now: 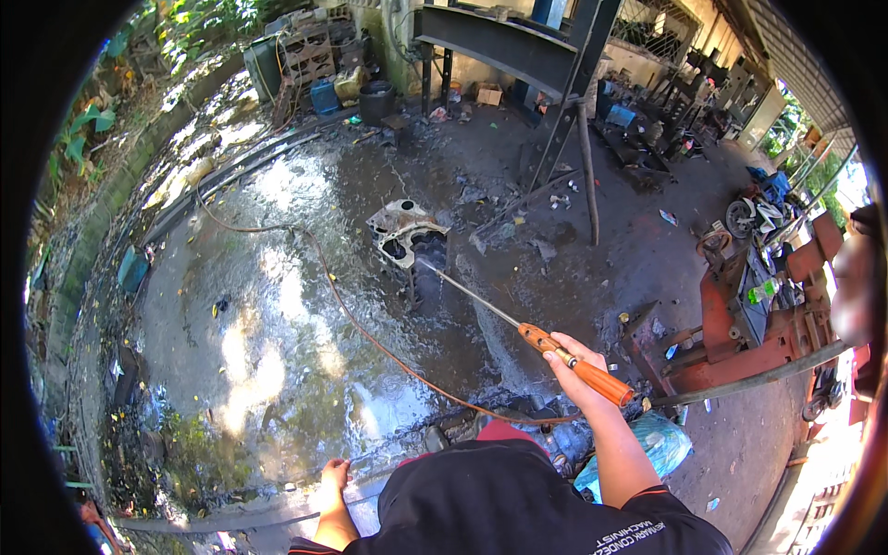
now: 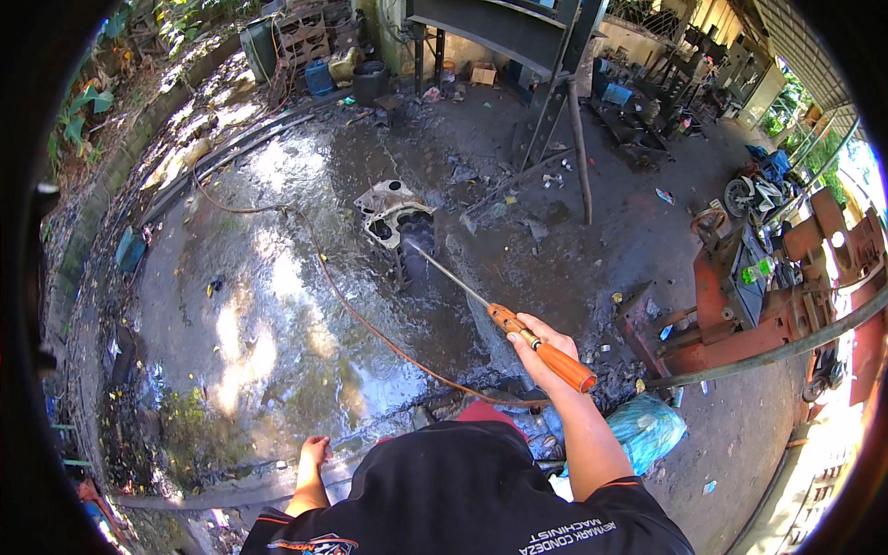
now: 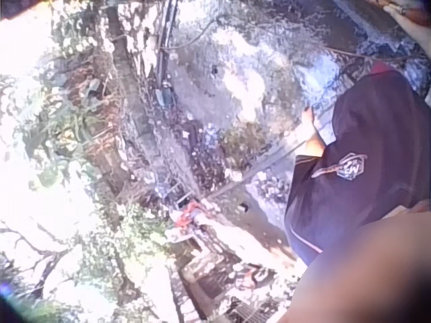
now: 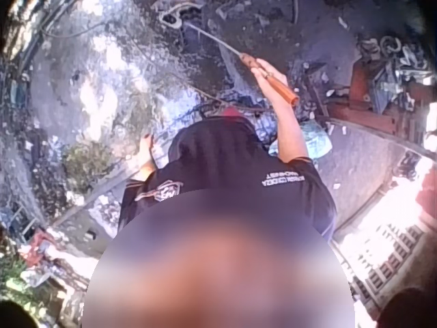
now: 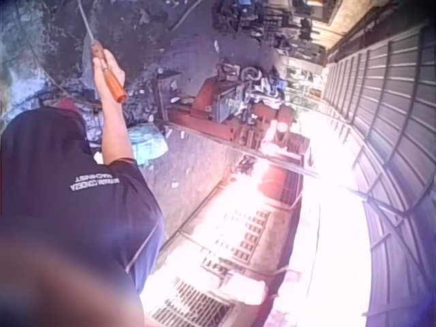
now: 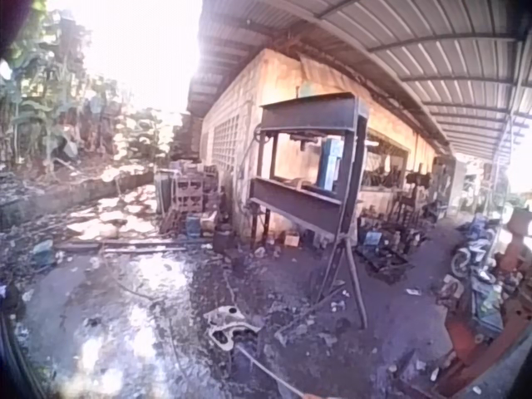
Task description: The person uses a pressure washer to clean a metal engine block placed on the wet floor. They repeatedly spray the part from multiple angles, moving the nozzle around to cover different surfaces.
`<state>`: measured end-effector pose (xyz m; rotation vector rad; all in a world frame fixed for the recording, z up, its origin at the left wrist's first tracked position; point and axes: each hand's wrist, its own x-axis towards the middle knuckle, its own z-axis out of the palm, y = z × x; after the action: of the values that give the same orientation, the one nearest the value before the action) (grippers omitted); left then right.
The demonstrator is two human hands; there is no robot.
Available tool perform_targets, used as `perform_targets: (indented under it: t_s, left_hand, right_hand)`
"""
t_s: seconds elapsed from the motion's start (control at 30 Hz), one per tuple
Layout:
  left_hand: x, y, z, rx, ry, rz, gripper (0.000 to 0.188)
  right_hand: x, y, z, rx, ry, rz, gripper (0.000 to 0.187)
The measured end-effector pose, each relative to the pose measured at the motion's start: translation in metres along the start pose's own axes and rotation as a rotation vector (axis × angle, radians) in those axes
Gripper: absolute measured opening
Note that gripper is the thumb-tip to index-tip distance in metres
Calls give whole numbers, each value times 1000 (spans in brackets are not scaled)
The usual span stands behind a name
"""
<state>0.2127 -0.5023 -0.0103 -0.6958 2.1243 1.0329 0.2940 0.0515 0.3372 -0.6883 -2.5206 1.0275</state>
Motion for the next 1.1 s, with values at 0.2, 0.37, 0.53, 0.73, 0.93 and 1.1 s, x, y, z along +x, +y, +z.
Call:
perform_targets:
  t_s: [0.2,0.37,0.53,0.73,0.93,1.1]
  left_hand:
    - [-9,0,3,-22,0,-5,29]
    - [-9,0,6,-82,7,21,31]
    - [-9,-4,13,-78,16,28,33]
    - [-6,-9,18,-95,21,29,32]
    - [-14,-19,15,-185,67,43,33]
    - [-35,-23,5,-151,52,-1,34]
  right_hand:
    - [0,-2,0,23,8,-23,39]
    - [1,-12,-9,52,15,-66,39]
    - [6,-27,-18,58,-12,-102,39]
    - [17,-41,-8,24,-23,-148,40]
    - [29,-49,11,37,-65,-119,40]
    - [42,-52,32,12,-74,-139,40]
